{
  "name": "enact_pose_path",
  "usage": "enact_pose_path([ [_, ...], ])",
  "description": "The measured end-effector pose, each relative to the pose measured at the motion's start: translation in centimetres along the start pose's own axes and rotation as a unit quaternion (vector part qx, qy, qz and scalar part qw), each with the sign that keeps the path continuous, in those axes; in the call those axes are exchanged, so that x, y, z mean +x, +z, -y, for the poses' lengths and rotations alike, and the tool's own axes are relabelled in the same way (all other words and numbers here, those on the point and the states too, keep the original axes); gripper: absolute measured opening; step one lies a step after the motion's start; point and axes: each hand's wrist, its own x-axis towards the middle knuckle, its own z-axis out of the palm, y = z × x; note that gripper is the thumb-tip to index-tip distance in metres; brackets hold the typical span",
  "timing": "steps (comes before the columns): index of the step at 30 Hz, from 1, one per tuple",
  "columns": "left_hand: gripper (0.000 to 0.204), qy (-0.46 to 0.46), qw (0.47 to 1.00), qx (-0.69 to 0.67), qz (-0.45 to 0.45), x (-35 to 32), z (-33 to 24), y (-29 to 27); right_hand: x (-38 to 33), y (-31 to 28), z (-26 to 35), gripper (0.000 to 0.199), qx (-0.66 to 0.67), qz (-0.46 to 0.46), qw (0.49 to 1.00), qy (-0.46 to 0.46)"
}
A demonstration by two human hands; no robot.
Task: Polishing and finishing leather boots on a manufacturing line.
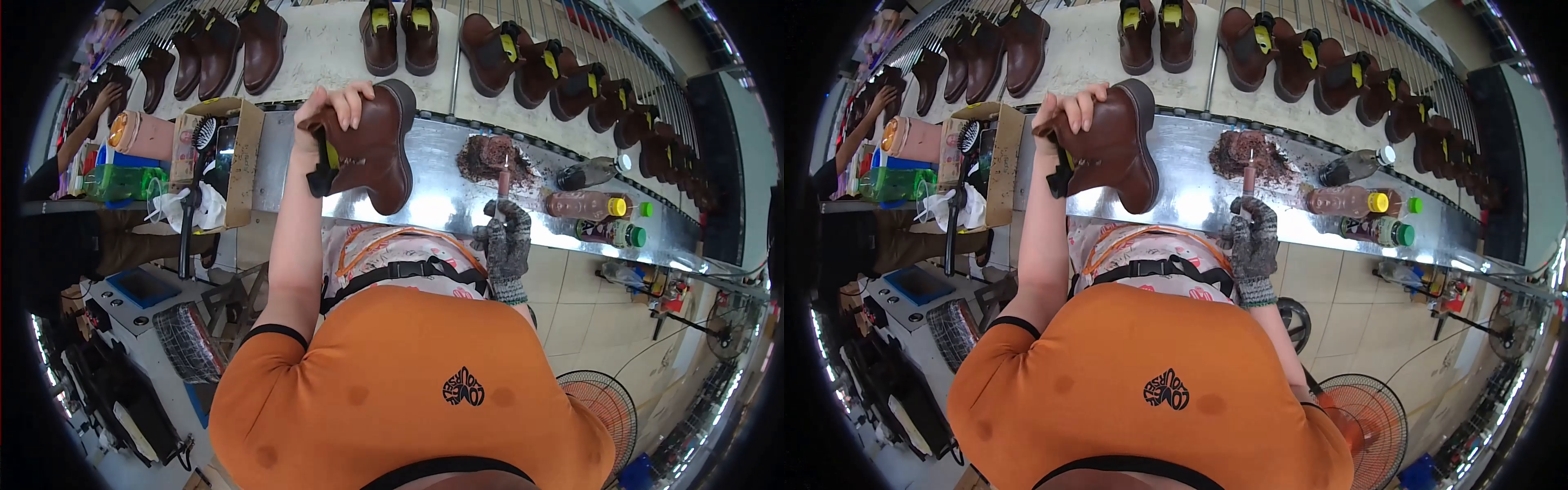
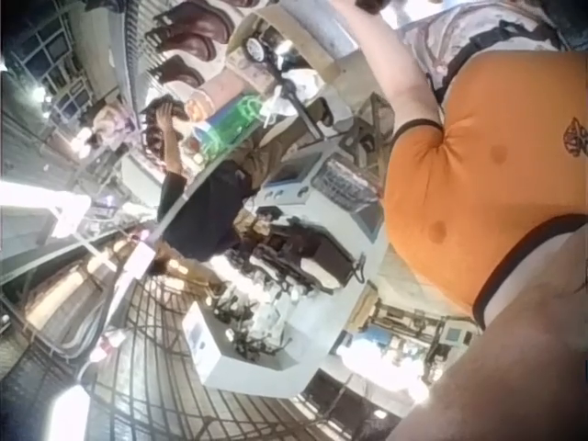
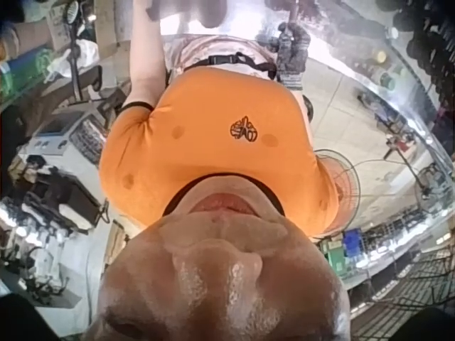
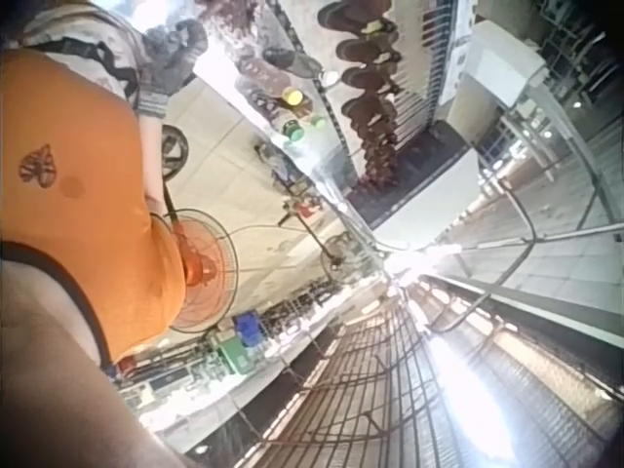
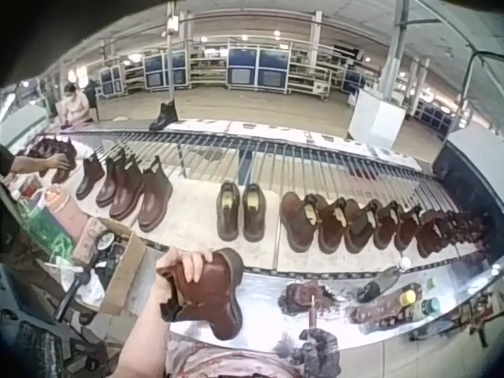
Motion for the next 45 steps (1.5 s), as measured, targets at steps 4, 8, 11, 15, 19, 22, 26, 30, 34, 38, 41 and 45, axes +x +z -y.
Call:
enact_pose_path([
  [4, 0.055, 0.007, 0.996, 0.060, 0.068, -0.2, -0.7, 1.3, 1.1, -2.2, -2.2, 0.020, 0.007, 0.040, 0.993, 0.112],
  [8, 0.054, -0.004, 0.994, 0.061, 0.085, 0.0, -0.7, 1.9, 1.9, -1.1, 3.3, 0.021, 0.024, 0.136, 0.986, 0.099],
  [11, 0.052, -0.003, 0.993, 0.041, 0.109, 0.2, -0.6, 2.4, 3.6, 0.0, 6.9, 0.024, -0.185, 0.206, 0.961, 0.001],
  [15, 0.053, -0.009, 0.991, 0.043, 0.123, 0.6, -0.3, 2.8, 5.2, 2.3, 11.0, 0.028, -0.376, 0.284, 0.833, -0.290],
  [19, 0.054, -0.004, 0.989, 0.043, 0.143, 0.7, -0.2, 2.8, 5.5, 3.4, 12.1, 0.029, -0.401, 0.300, 0.808, -0.311],
  [22, 0.054, -0.005, 0.990, 0.031, 0.139, 0.7, -0.1, 2.9, 5.6, 3.7, 12.1, 0.032, -0.388, 0.300, 0.812, -0.317],
  [26, 0.054, -0.008, 0.990, 0.037, 0.137, 0.8, -0.3, 3.0, 5.4, 3.9, 12.6, 0.037, -0.398, 0.312, 0.819, -0.271],
  [30, 0.053, -0.006, 0.989, 0.029, 0.143, 0.8, -0.1, 3.0, 5.7, 4.0, 11.9, 0.038, -0.394, 0.311, 0.820, -0.274],
  [34, 0.054, -0.011, 0.988, 0.029, 0.153, 0.7, 0.0, 2.4, 6.1, 4.3, 11.9, 0.032, -0.383, 0.313, 0.814, -0.305],
  [38, 0.055, -0.001, 0.990, 0.035, 0.139, 0.6, -0.1, 1.9, 6.1, 5.1, 11.5, 0.029, -0.333, 0.313, 0.849, -0.265],
  [41, 0.056, 0.006, 0.995, 0.024, 0.100, 0.2, -0.3, 0.7, 7.0, 5.6, 9.4, 0.027, -0.347, 0.322, 0.814, -0.336],
  [45, 0.055, 0.011, 0.998, -0.031, 0.056, -0.7, -0.1, -2.1, 7.6, 7.4, 5.8, 0.020, -0.314, 0.294, 0.813, -0.392],
])
